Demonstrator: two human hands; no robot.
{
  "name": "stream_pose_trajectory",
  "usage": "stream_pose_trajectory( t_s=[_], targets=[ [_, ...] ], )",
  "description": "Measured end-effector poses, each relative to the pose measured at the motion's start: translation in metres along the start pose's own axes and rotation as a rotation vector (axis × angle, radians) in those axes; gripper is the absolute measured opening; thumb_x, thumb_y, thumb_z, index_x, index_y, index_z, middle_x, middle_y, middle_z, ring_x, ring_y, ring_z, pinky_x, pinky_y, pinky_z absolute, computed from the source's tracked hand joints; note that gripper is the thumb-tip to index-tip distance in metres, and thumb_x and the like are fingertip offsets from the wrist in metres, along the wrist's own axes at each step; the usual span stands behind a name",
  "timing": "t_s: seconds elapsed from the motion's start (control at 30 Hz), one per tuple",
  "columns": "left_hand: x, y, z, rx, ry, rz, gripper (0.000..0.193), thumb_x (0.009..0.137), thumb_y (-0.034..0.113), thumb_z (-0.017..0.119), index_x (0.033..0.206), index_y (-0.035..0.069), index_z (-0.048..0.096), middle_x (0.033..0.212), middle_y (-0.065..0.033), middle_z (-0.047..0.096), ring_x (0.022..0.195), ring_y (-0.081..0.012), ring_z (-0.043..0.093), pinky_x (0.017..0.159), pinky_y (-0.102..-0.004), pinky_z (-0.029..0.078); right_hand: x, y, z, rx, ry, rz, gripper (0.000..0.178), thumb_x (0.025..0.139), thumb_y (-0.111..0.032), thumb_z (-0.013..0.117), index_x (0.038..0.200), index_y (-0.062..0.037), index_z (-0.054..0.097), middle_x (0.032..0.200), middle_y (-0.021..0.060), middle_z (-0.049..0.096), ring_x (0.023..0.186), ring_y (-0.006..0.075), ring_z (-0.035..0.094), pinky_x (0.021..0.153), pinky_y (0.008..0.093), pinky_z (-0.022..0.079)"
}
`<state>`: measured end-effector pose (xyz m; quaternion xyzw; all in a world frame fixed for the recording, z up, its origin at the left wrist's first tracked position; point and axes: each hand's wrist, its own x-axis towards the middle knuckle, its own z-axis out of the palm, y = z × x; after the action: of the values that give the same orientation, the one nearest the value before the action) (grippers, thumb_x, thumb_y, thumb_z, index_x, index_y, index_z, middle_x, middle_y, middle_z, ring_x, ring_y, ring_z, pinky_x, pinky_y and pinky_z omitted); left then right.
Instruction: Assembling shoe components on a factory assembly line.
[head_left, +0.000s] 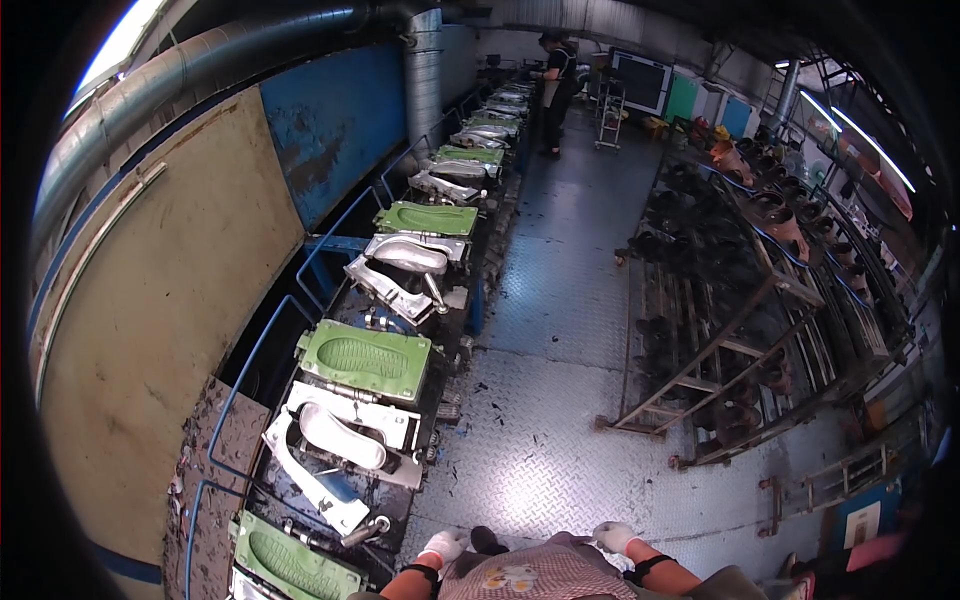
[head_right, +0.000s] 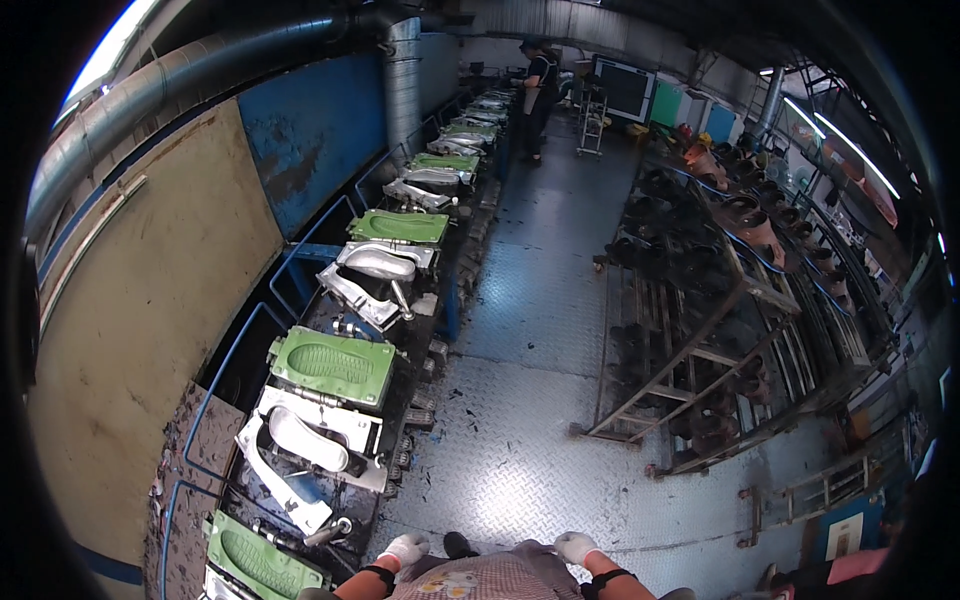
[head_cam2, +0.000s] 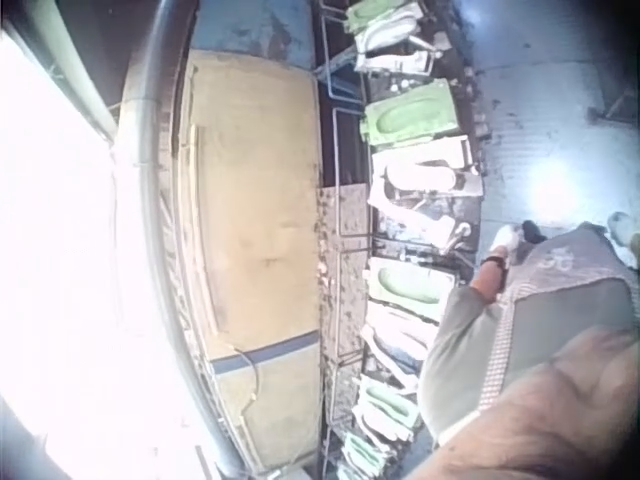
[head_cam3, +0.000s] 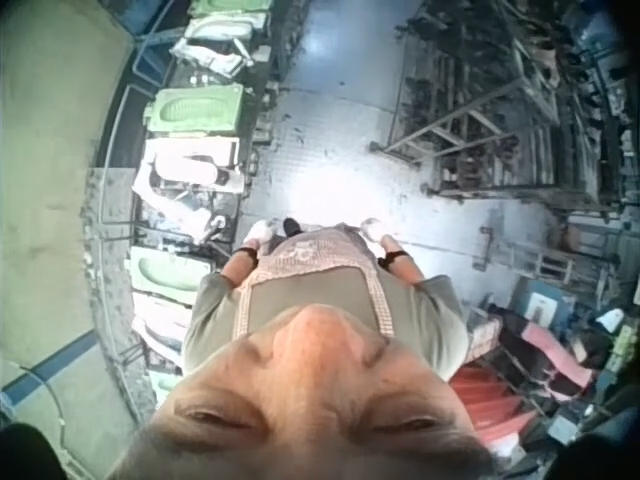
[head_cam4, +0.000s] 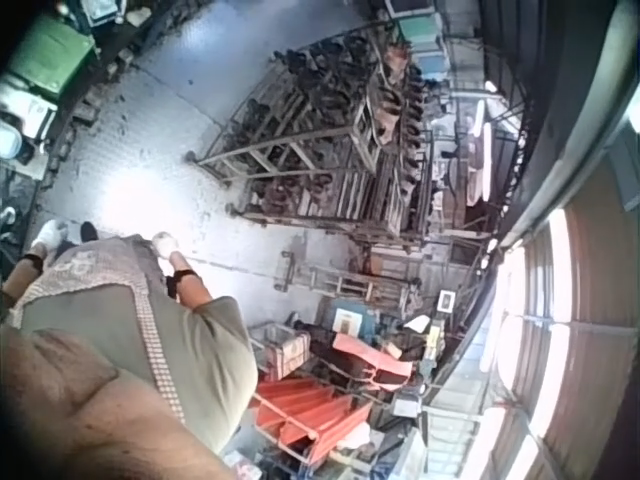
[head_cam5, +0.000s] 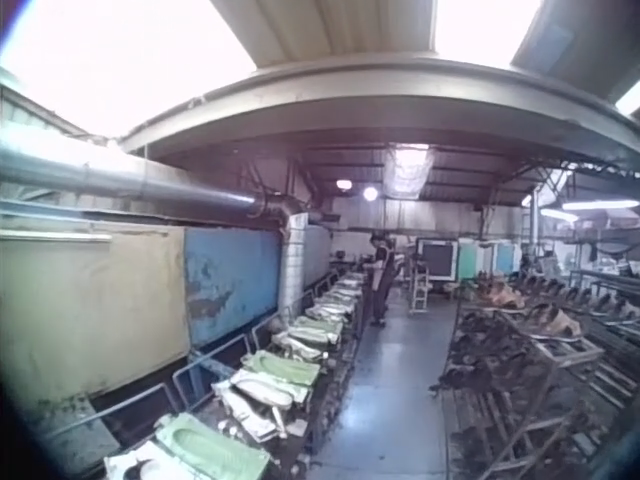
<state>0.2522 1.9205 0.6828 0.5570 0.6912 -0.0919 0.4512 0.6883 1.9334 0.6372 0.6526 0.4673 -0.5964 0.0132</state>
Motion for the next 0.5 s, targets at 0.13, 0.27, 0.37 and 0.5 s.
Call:
stream_pose_trajectory(
  t_s=[0.13,0.27,0.37,0.5],
  targets=[
    [0.027,0.014,-0.015,-0.071,0.045,-0.034,0.044,0.087,0.037,0.053,0.116,0.007,0.066,0.114,-0.019,0.067,0.112,-0.035,0.061,0.095,-0.0399,0.047,0.039,-0.016,-0.018,0.131,-0.098,0.035,0.032,0.089,-0.032,0.058,0.092,-0.003,0.069,0.074,0.0056,0.068,0.063,0.0175,0.064,0.062,0.0332,0.052],
    [0.045,-0.001,-0.025,-0.09,0.075,-0.163,0.041,0.085,0.036,0.056,0.113,0.008,0.069,0.114,-0.0176,0.068,0.111,-0.0331,0.062,0.095,-0.0397,0.048,0.071,-0.039,-0.058,0.023,-0.156,0.106,0.029,0.087,-0.03,0.057,0.093,-0.0046,0.07,0.077,0.0082,0.07,0.068,0.0212,0.066,0.066,0.0356,0.052],
    [0.06,0.014,-0.042,-0.162,-0.012,-0.277,0.038,0.085,0.035,0.057,0.112,0.011,0.07,0.112,-0.0167,0.068,0.11,-0.0326,0.063,0.094,-0.0413,0.049,0.12,-0.036,-0.112,-0.444,-0.158,-0.088,0.03,0.087,-0.031,0.058,0.092,-0.0043,0.07,0.079,0.0095,0.07,0.066,0.0205,0.065,0.063,0.0353,0.051],
    [0.076,0.034,-0.035,0.003,0.001,-0.231,0.042,0.085,0.043,0.055,0.109,0.012,0.071,0.117,-0.0177,0.065,0.113,-0.0353,0.06,0.096,-0.0417,0.047,0.189,-0.05,-0.178,-0.92,-0.038,-0.478,0.037,0.086,-0.036,0.055,0.096,-0.0034,0.071,0.087,0.0118,0.072,0.076,0.0283,0.068,0.072,0.0389,0.052]
  ],
)
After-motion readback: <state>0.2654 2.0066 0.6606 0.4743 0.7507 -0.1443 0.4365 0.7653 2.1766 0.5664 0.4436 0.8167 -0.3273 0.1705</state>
